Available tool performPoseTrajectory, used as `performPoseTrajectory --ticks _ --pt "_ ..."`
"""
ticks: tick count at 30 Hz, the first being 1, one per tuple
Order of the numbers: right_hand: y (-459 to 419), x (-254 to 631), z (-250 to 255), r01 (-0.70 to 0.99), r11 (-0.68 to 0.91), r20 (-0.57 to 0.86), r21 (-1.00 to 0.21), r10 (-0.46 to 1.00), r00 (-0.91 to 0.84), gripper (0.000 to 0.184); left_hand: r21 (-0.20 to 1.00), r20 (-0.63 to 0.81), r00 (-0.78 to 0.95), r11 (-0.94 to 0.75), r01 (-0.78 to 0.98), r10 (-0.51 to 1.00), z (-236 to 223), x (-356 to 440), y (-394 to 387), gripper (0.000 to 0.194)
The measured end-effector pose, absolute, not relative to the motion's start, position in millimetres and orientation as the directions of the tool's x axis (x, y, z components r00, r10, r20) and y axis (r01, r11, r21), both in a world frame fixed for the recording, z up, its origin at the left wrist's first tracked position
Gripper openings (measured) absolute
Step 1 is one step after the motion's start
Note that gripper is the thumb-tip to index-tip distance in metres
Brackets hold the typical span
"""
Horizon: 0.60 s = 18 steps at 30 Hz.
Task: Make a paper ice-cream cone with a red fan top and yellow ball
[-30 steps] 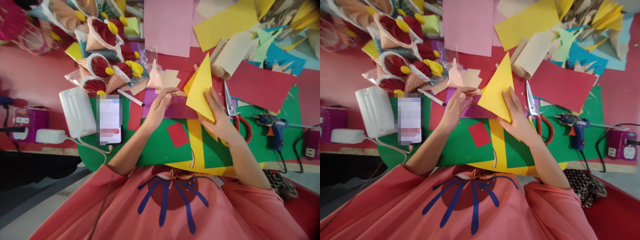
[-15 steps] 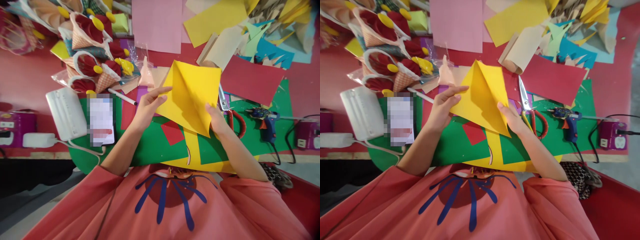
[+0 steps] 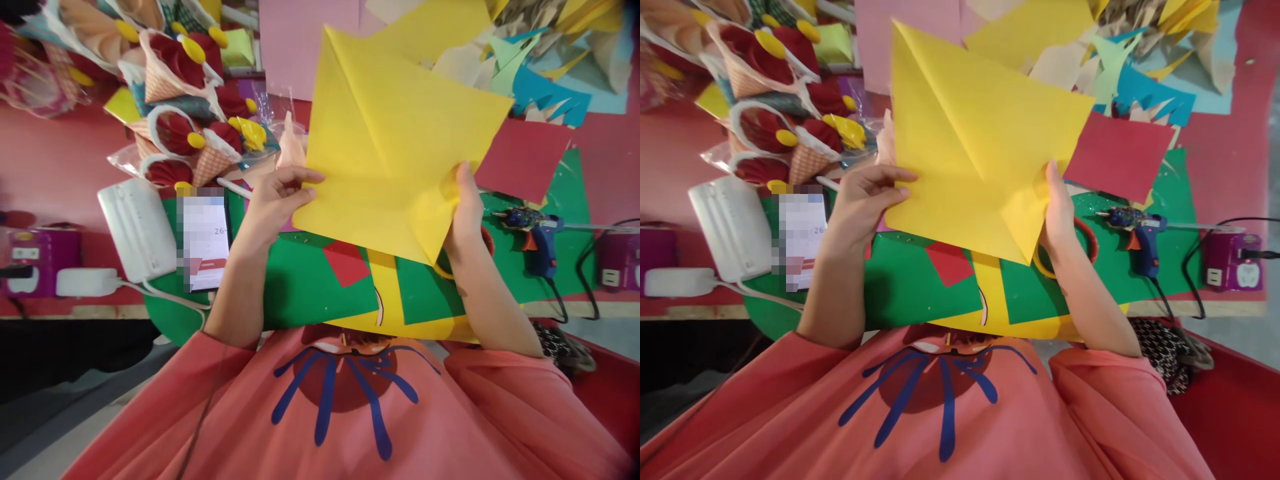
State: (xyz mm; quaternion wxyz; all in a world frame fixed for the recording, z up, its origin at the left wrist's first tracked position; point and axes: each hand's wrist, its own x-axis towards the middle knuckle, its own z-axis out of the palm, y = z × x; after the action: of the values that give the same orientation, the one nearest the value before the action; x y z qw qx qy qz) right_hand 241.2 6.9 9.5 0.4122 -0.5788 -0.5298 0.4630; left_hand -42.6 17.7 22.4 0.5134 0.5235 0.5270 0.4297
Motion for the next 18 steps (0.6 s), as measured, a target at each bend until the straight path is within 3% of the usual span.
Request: performPoseTrajectory --ticks 4,7,10,14,18 --pt "10.1 235.5 24.1 0.149 -0.308 -0.304 -0.939 0.951 0.054 0.063 0.986 -0.054 0.062 0.043 0.162 0.997 27.9 -50.0 19.5 0.023" --pt "9.1 231.7 30.1 0.147 -0.318 -0.312 -0.937 0.948 0.067 0.057 0.986 -0.061 0.06 0.05 0.16 0.996 30.6 -53.1 19.1 0.024" --pt "8.7 231.6 29.2 0.191 -0.213 -0.202 -0.958 0.976 0.076 0.048 0.984 -0.093 0.032 0.087 0.154 0.995 33.6 -57.2 18.3 0.025" --pt "8.0 238.1 22.0 0.368 -0.114 -0.082 -0.923 0.991 0.102 0.056 0.981 -0.132 0.007 0.13 0.145 0.991 35.5 -65.5 19.4 0.029" --pt "4.0 244.1 21.5 0.632 0.162 0.248 -0.758 0.968 0.049 0.047 0.959 -0.181 0.15 0.141 0.244 0.972 28.4 -75.3 23.2 0.029"
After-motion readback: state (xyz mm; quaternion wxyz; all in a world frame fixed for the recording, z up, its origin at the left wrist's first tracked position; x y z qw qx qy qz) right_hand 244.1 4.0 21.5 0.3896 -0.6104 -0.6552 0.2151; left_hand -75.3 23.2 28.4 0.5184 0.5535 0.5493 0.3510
